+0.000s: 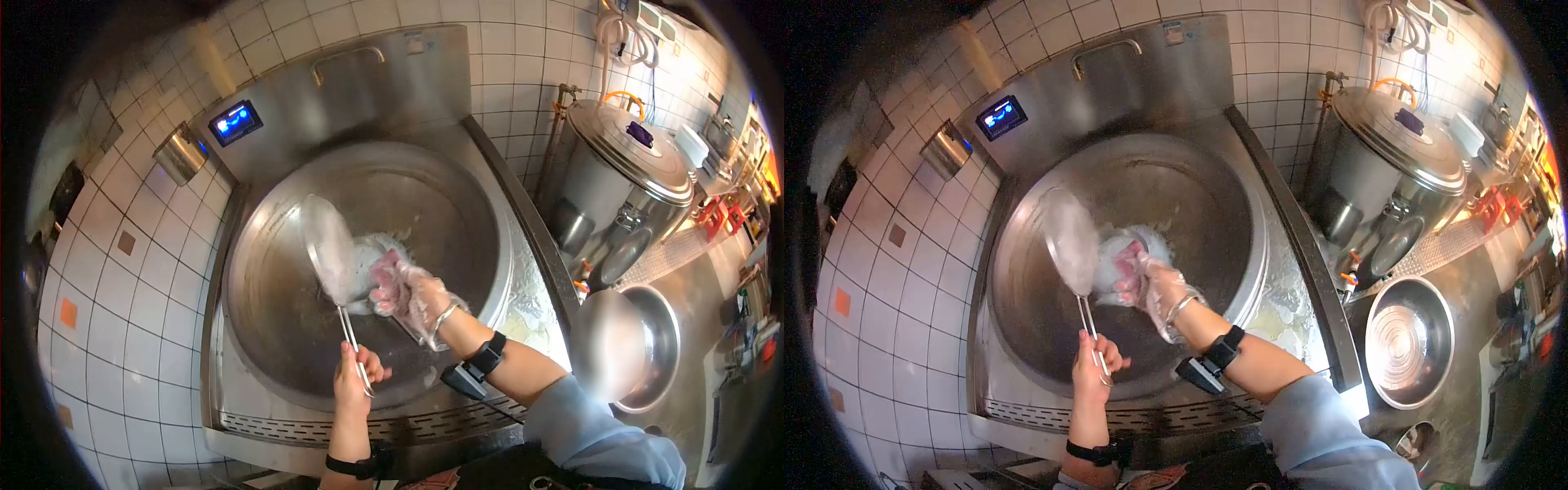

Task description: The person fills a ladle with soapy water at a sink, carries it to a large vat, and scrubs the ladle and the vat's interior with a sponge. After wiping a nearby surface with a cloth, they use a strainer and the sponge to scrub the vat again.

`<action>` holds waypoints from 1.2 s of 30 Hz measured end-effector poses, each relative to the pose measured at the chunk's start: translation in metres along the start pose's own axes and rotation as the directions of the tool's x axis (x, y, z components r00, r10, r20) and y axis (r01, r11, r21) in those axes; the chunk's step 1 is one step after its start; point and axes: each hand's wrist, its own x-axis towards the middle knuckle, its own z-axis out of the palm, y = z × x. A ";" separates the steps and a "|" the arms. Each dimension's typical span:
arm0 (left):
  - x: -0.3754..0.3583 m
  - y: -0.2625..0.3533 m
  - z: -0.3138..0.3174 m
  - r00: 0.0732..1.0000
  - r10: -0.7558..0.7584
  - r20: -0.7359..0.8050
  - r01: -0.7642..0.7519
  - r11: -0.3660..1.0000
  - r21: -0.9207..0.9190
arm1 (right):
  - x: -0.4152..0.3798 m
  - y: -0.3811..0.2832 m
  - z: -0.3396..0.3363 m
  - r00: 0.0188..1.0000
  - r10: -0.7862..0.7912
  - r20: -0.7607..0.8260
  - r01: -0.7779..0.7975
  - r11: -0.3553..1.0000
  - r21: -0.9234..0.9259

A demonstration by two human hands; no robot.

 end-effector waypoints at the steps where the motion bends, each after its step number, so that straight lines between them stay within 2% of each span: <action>1: -0.001 0.000 0.004 0.990 0.110 -0.093 -0.113 0.993 -0.026 | -0.001 -0.008 -0.006 1.000 0.003 0.028 -0.004 0.999 0.036; 3: 0.000 0.002 -0.003 0.984 0.064 -0.164 -0.062 0.998 0.017 | -0.003 -0.019 -0.012 0.998 -0.033 -0.055 0.032 0.999 -0.019; 5: 0.008 -0.012 -0.025 1.000 -0.010 0.011 0.008 0.988 0.156 | -0.012 -0.027 -0.007 0.993 -0.031 -0.116 0.022 0.997 -0.074; 6: 0.005 -0.013 -0.020 0.999 -0.006 0.042 0.002 0.995 0.095 | -0.012 -0.030 -0.004 0.987 -0.086 -0.132 0.055 0.973 -0.224; 8: -0.003 -0.008 -0.010 1.000 -0.014 0.016 0.012 0.993 0.117 | -0.014 -0.034 0.003 0.956 -0.261 -0.135 0.166 0.859 -0.485; 9: -0.008 -0.006 -0.005 1.000 -0.026 -0.005 0.026 0.989 0.144 | -0.010 -0.034 -0.001 0.955 -0.259 -0.146 0.159 0.859 -0.486; 10: -0.011 -0.007 -0.005 0.999 -0.038 -0.002 0.038 0.989 0.140 | -0.004 -0.034 -0.008 0.866 -0.486 0.117 0.360 0.445 -0.820; 11: -0.012 -0.007 -0.007 0.995 -0.099 0.014 0.097 0.989 0.111 | -0.001 -0.034 -0.015 0.726 -0.524 0.445 0.458 -0.115 -0.882; 12: -0.012 -0.008 -0.007 0.987 -0.156 0.036 0.153 0.985 0.084 | 0.001 -0.029 -0.011 0.654 -0.544 0.526 0.422 -0.314 -0.850; 13: -0.012 -0.009 -0.005 0.986 -0.161 0.046 0.156 0.984 0.086 | -0.001 -0.027 -0.004 0.639 -0.465 0.613 0.424 -0.452 -0.785; 15: -0.015 -0.010 -0.003 0.964 -0.231 0.134 0.198 0.955 0.222 | 0.004 -0.016 -0.014 0.812 -0.151 0.563 0.436 -0.485 -0.759; 17: -0.019 -0.010 -0.002 0.957 -0.246 0.154 0.210 0.954 0.216 | -0.010 -0.001 -0.004 0.849 0.205 0.487 0.498 -0.617 -0.610; 19: -0.024 -0.013 -0.005 0.933 -0.283 0.222 0.211 0.931 0.298 | -0.010 -0.006 0.004 0.867 0.262 0.423 0.490 -0.603 -0.630; 21: -0.031 -0.013 -0.002 0.921 -0.315 0.230 0.214 0.902 0.375 | 0.003 -0.015 0.007 0.954 0.151 0.260 0.282 -0.751 -0.597; 22: -0.035 -0.013 -0.001 0.912 -0.319 0.257 0.211 0.904 0.372 | 0.003 -0.031 0.020 0.986 0.027 0.167 0.132 -0.738 -0.661; 23: -0.039 -0.013 0.002 0.903 -0.320 0.287 0.206 0.908 0.366 | 0.016 -0.050 0.015 0.994 -0.096 0.057 -0.002 -0.526 -0.851; 25: -0.037 -0.012 0.002 0.907 -0.322 0.270 0.195 0.892 0.407 | 0.029 -0.054 0.016 0.925 -0.274 0.262 0.036 -0.625 -0.780; 27: -0.035 -0.011 -0.006 0.890 -0.350 0.293 0.225 0.894 0.387 | 0.003 -0.040 0.027 0.972 0.032 0.233 0.213 -0.539 -0.815; 28: -0.033 -0.008 -0.008 0.882 -0.376 0.283 0.249 0.883 0.398 | 0.005 -0.019 0.008 0.882 0.156 0.445 0.460 -0.490 -0.741; 29: -0.032 -0.007 -0.009 0.887 -0.370 0.277 0.247 0.885 0.394 | 0.016 0.004 -0.018 0.794 0.205 0.572 0.567 -0.589 -0.576; 31: -0.034 -0.008 -0.009 0.860 -0.437 0.263 0.317 0.862 0.395 | 0.007 -0.008 0.004 0.919 0.190 0.347 0.392 -0.544 -0.742; 32: -0.036 -0.006 -0.007 0.854 -0.446 0.268 0.321 0.857 0.403 | 0.010 -0.021 0.013 0.974 0.038 0.225 0.207 -0.565 -0.799; 33: -0.039 -0.003 -0.004 0.838 -0.464 0.287 0.351 0.861 0.369 | 0.016 -0.034 0.019 0.988 -0.119 0.097 0.015 -0.556 -0.831; 34: -0.040 -0.002 -0.001 0.825 -0.475 0.306 0.376 0.865 0.331 | 0.025 -0.038 0.011 0.968 -0.224 0.118 0.055 -0.269 -0.962; 35: -0.039 -0.003 0.000 0.828 -0.468 0.308 0.366 0.868 0.336 | 0.025 -0.038 0.009 0.965 -0.229 0.127 0.063 -0.269 -0.961; 36: -0.040 -0.004 -0.003 0.829 -0.467 0.308 0.356 0.865 0.353 | 0.020 -0.030 0.007 0.948 -0.074 0.308 0.265 -0.348 -0.899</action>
